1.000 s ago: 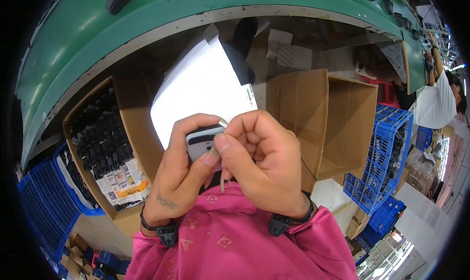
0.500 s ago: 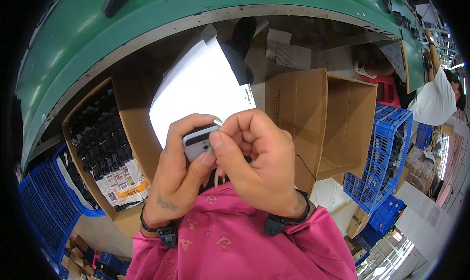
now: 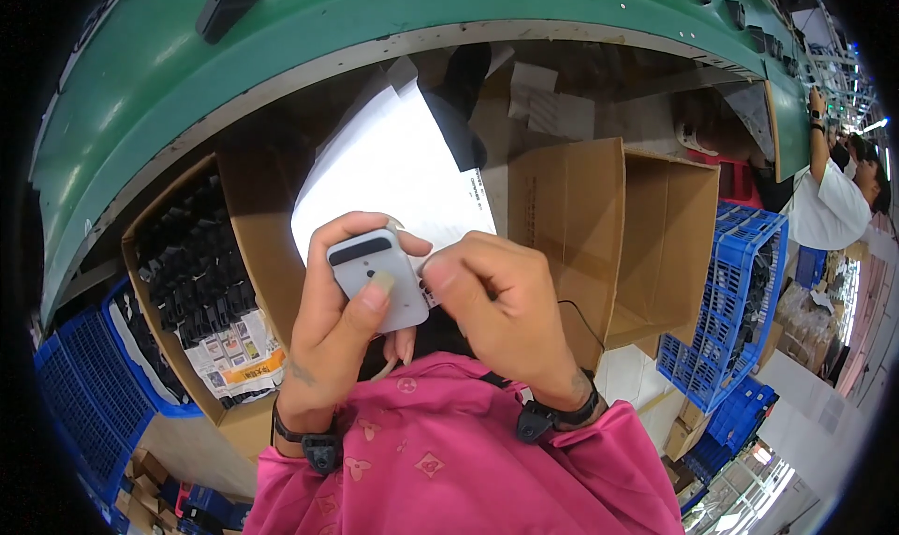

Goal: The person picks up a mouse from a box, peels a sticker from a sheet, and presses it onto the bottom of the mouse. After smoothing the sticker, they place the mouse into a slot on the assembly line and repeat the process.

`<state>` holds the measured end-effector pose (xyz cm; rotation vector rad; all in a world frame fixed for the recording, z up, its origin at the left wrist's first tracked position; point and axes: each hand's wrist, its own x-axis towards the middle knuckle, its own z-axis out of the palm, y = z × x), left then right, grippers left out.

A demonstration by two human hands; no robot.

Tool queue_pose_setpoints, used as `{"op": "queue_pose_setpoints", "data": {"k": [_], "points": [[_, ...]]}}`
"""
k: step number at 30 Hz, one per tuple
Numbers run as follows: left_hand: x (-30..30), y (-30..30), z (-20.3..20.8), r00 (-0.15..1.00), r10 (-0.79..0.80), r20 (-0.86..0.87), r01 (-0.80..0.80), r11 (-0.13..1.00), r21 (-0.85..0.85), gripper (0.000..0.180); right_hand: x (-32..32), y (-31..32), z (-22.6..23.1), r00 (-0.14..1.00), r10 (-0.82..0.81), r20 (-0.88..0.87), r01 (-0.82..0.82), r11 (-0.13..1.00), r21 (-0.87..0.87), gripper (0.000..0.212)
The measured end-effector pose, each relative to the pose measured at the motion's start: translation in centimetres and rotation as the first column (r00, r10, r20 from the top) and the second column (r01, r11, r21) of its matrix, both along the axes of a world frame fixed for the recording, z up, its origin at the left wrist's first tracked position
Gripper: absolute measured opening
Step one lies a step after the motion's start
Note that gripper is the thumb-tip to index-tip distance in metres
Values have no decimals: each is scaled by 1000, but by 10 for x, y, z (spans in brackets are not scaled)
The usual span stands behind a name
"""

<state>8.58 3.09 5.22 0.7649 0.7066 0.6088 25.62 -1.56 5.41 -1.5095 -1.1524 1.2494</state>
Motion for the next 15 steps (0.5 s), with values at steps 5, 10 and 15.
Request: {"op": "queue_pose_setpoints", "data": {"k": [5,10,15], "points": [[3,-2,0,992,109,57,-108,994,-32,41,-15,-4,1,980,-50,-192,16,985,-172,18],[-12,15,-5,994,41,-101,-22,983,180,46,0,6,9,990,-8,-143,-10,992,-124,20],[-22,51,-7,949,-265,-169,307,899,314,48,2,25,19,966,249,63,-247,968,-44,19]]}}
